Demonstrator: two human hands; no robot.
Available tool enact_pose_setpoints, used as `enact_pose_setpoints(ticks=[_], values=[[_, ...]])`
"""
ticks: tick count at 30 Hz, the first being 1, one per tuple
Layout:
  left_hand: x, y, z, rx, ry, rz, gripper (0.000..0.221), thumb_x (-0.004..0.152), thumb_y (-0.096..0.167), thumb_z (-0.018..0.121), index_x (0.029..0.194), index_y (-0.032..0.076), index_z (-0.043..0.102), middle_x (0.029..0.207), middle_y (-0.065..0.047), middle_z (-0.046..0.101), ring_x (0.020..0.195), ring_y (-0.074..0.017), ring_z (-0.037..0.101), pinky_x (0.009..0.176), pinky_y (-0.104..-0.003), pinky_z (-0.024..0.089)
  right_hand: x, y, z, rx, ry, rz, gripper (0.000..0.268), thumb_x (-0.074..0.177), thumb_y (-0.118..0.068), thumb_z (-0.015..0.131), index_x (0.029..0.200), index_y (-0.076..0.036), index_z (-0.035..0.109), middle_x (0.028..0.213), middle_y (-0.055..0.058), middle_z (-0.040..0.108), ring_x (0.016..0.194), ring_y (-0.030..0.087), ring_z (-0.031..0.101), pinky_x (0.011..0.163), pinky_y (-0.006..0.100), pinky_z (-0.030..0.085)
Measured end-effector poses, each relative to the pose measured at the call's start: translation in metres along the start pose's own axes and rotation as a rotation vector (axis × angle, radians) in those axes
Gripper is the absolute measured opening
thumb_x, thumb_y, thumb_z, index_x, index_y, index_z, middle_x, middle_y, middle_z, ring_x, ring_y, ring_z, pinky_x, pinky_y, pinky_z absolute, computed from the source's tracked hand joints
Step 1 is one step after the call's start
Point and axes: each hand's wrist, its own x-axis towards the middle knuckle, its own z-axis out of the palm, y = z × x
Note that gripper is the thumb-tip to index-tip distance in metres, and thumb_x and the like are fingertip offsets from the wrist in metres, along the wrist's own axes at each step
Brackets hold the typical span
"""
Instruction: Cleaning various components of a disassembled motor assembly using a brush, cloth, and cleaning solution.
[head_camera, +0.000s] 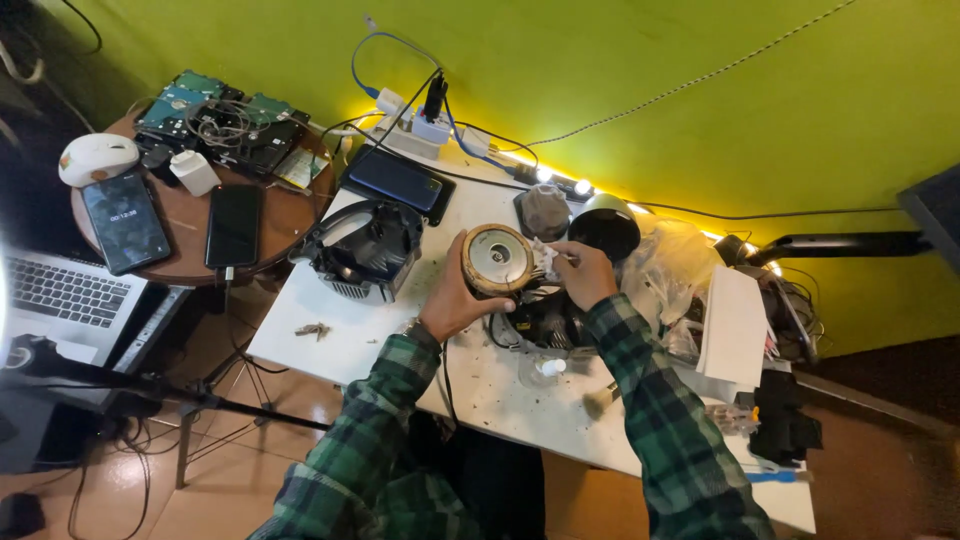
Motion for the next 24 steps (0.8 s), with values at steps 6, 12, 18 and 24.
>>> enact_pose_setpoints(ticks=[6, 12, 18, 24], values=[[-0.001, 0.008, 0.002, 0.133, 0.014, -0.02, 0.125, 0.074, 0.04, 0.095, 0.165, 0.018, 0.012, 0.16, -0.025, 0.038, 0.143, -0.0485, 0.043, 0.118, -0.064, 0.039, 0.009, -0.016, 0.021, -0.067, -0.018, 0.161, 0.031, 0.093, -0.033, 0.069, 0.119, -0.02, 0.077, 0.106, 0.006, 0.077, 0.106, 0.025, 0.073, 0.093, 0.039, 0.057], [-0.005, 0.016, 0.001, 0.134, 0.042, -0.002, 0.116, 0.079, 0.035, 0.092, 0.163, 0.014, 0.015, 0.156, -0.027, 0.043, 0.139, -0.0516, 0.046, 0.113, -0.069, 0.042, -0.001, 0.009, 0.037, -0.075, -0.038, 0.258, 0.032, 0.087, -0.043, 0.07, 0.108, -0.021, 0.08, 0.099, 0.003, 0.079, 0.101, 0.024, 0.074, 0.094, 0.041, 0.056], [-0.003, 0.009, 0.0, 0.137, 0.027, 0.018, 0.114, 0.081, 0.033, 0.091, 0.162, 0.016, 0.014, 0.154, -0.028, 0.044, 0.134, -0.0549, 0.049, 0.109, -0.074, 0.046, -0.032, -0.034, 0.034, 0.384, -0.17, 0.388, 0.026, 0.091, -0.011, 0.067, 0.103, 0.011, 0.073, 0.111, 0.033, 0.068, 0.089, 0.039, 0.075, 0.07, 0.047, 0.067], [0.003, -0.003, 0.0, 0.22, 0.03, -0.031, 0.111, 0.081, 0.017, 0.089, 0.162, 0.022, 0.014, 0.152, -0.026, 0.048, 0.132, -0.0515, 0.053, 0.106, -0.071, 0.051, -0.063, -0.1, 0.006, 0.615, -0.323, 0.483, 0.019, 0.089, -0.002, 0.068, 0.094, 0.015, 0.064, 0.091, 0.024, 0.058, 0.076, 0.036, 0.073, 0.069, 0.045, 0.069]])
